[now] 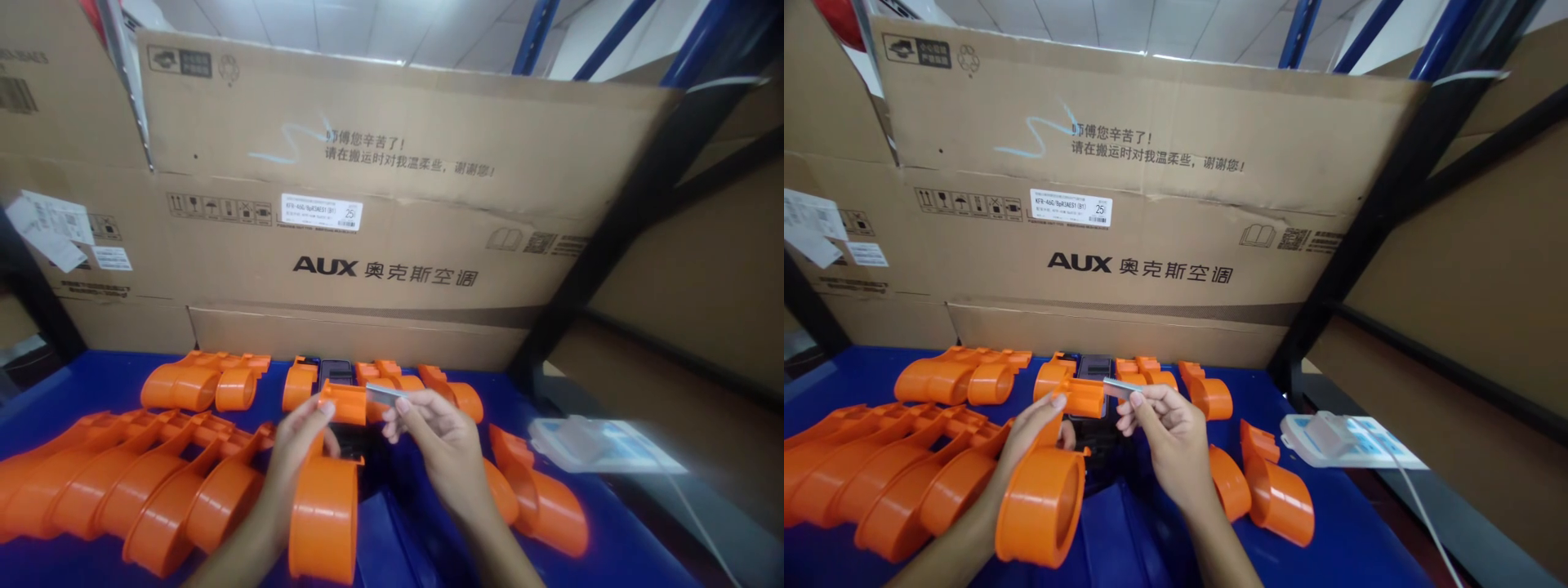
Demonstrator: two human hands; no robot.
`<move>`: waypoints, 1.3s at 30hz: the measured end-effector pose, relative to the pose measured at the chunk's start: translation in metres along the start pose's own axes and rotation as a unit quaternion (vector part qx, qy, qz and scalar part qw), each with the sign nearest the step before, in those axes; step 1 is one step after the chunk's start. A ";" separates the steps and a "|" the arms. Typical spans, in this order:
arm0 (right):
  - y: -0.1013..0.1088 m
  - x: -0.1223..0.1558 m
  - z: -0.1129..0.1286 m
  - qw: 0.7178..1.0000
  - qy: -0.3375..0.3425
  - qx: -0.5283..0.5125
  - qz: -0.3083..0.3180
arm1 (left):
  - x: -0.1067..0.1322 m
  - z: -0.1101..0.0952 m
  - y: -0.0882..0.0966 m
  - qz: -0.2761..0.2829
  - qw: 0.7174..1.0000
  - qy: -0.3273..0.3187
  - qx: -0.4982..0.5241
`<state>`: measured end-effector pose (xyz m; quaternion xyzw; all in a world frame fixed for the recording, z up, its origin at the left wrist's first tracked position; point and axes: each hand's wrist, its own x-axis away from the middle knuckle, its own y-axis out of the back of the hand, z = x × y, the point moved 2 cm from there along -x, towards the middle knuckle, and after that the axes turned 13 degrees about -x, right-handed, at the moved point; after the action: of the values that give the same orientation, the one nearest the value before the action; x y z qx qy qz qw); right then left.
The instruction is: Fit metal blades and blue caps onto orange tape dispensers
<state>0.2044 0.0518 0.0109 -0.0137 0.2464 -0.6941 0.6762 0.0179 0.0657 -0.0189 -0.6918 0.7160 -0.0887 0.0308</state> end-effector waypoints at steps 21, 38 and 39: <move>0.000 0.004 -0.009 0.995 0.025 0.099 0.016 | 0.020 -0.005 -0.014 0.066 0.993 -0.076 -0.069; -0.013 0.021 0.005 0.896 0.139 0.411 0.097 | 0.019 -0.013 -0.014 0.070 0.976 -0.140 -0.151; -0.013 0.021 0.005 0.895 0.136 0.412 0.101 | 0.018 -0.013 -0.014 0.067 0.976 -0.140 -0.152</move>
<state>0.1927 0.0295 0.0131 0.3860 0.0277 -0.6563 0.6477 0.0290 0.0483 -0.0027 -0.6441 0.7546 0.1211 0.0316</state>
